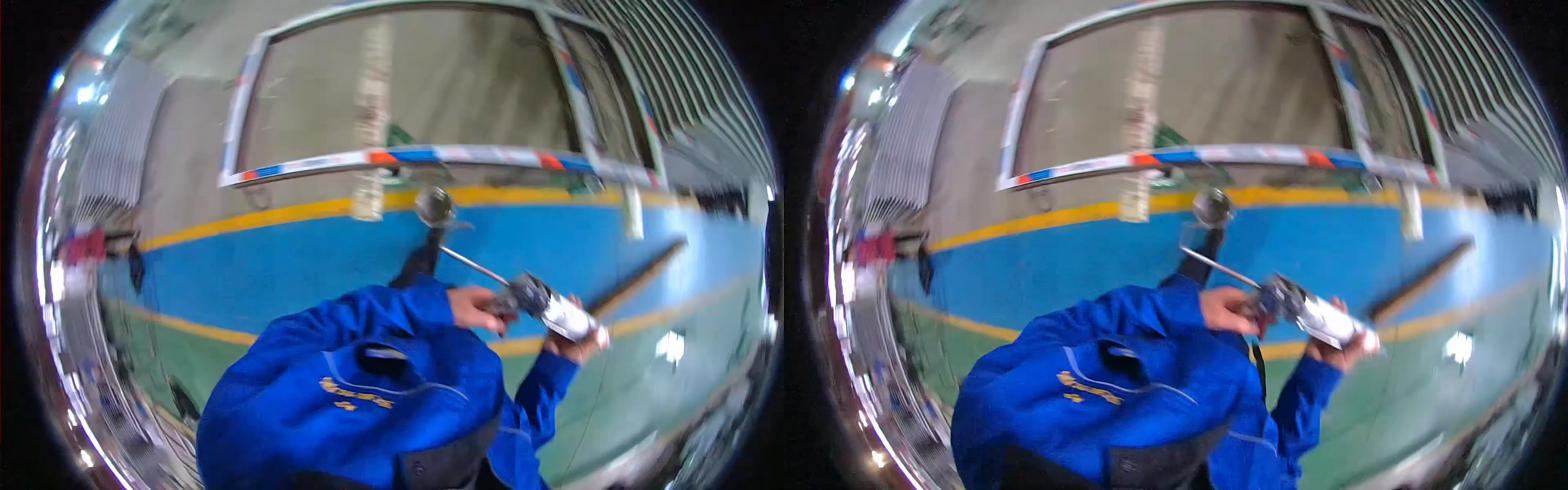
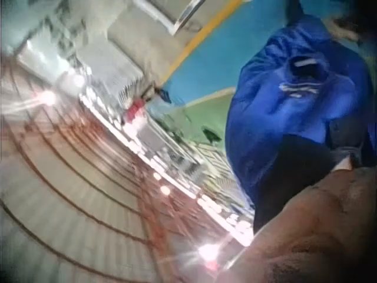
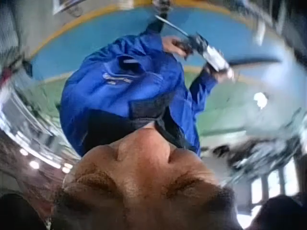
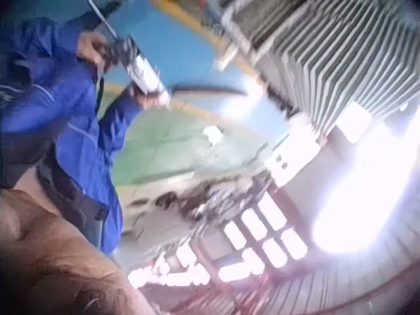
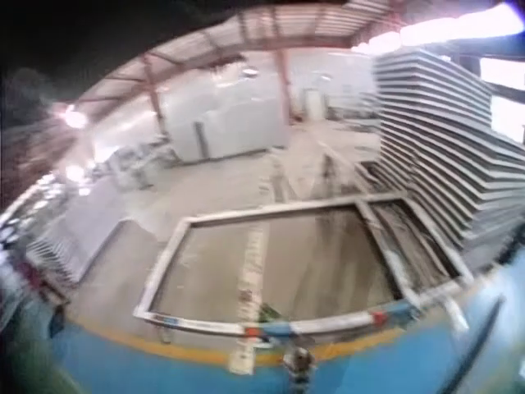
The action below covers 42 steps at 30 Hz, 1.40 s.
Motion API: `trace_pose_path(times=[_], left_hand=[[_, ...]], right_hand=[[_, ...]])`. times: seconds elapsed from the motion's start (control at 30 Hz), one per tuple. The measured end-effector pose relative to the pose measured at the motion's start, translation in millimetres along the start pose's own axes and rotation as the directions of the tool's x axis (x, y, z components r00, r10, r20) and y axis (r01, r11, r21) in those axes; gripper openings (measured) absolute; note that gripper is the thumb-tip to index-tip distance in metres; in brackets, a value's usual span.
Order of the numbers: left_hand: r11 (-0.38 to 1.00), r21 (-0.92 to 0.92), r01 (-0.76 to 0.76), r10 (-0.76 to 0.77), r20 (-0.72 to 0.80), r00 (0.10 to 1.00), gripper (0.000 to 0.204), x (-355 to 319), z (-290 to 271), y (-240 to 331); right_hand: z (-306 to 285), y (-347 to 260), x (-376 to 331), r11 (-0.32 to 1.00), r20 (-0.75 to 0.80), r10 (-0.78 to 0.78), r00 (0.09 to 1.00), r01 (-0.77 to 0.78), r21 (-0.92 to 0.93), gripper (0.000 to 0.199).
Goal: Applying sealant to the joints of a metal door or window frame using a caulking gun.
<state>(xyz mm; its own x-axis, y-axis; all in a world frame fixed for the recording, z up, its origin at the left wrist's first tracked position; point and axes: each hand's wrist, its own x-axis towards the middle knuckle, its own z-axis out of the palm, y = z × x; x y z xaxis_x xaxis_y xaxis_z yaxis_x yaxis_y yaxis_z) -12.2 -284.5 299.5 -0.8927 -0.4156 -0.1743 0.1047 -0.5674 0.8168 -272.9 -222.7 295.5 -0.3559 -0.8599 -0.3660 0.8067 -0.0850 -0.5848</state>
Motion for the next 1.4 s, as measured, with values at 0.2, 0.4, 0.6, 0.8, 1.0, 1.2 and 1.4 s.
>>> trace_pose_path(times=[0.2,0.4,0.6,0.8,1.0,1.2,1.4], left_hand=[[0.970,-0.120,-0.210,0.200,-0.087,0.976,0.037,17.1,-37.9,34.6],[0.857,-0.247,-0.452,0.446,-0.082,0.891,0.032,-13.2,-89.4,101.5],[0.907,-0.081,-0.412,0.399,-0.140,0.906,0.037,-75.8,-136.3,158.8],[0.862,-0.298,-0.410,0.261,-0.432,0.863,0.060,-108.5,-178.2,186.3],[0.858,-0.328,-0.394,0.113,-0.627,0.770,0.063,-114.8,-205.6,186.2],[0.848,-0.414,-0.329,-0.040,-0.671,0.741,0.068,-54.5,-252.3,203.4],[0.760,-0.612,-0.220,-0.239,-0.577,0.781,0.064,5.5,-293.8,202.6]], right_hand=[[75.6,8.5,66.8,0.949,0.232,0.281,0.931,-0.232,-0.214,0.045],[183.8,31.8,105.8,0.999,0.290,-0.031,0.957,0.039,-0.021,0.030],[257.6,74.9,143.3,0.999,0.412,0.037,0.910,-0.050,0.020,0.038],[284.4,164.9,164.9,0.901,0.242,0.407,0.881,-0.431,0.053,0.033],[308.2,189.9,186.9,0.832,0.108,0.553,0.826,-0.554,-0.028,0.034],[290.0,181.4,260.4,0.725,0.164,0.654,0.738,-0.674,0.141,0.033],[271.1,166.6,297.5,0.829,-0.255,0.558,0.789,-0.538,0.149,0.032]])
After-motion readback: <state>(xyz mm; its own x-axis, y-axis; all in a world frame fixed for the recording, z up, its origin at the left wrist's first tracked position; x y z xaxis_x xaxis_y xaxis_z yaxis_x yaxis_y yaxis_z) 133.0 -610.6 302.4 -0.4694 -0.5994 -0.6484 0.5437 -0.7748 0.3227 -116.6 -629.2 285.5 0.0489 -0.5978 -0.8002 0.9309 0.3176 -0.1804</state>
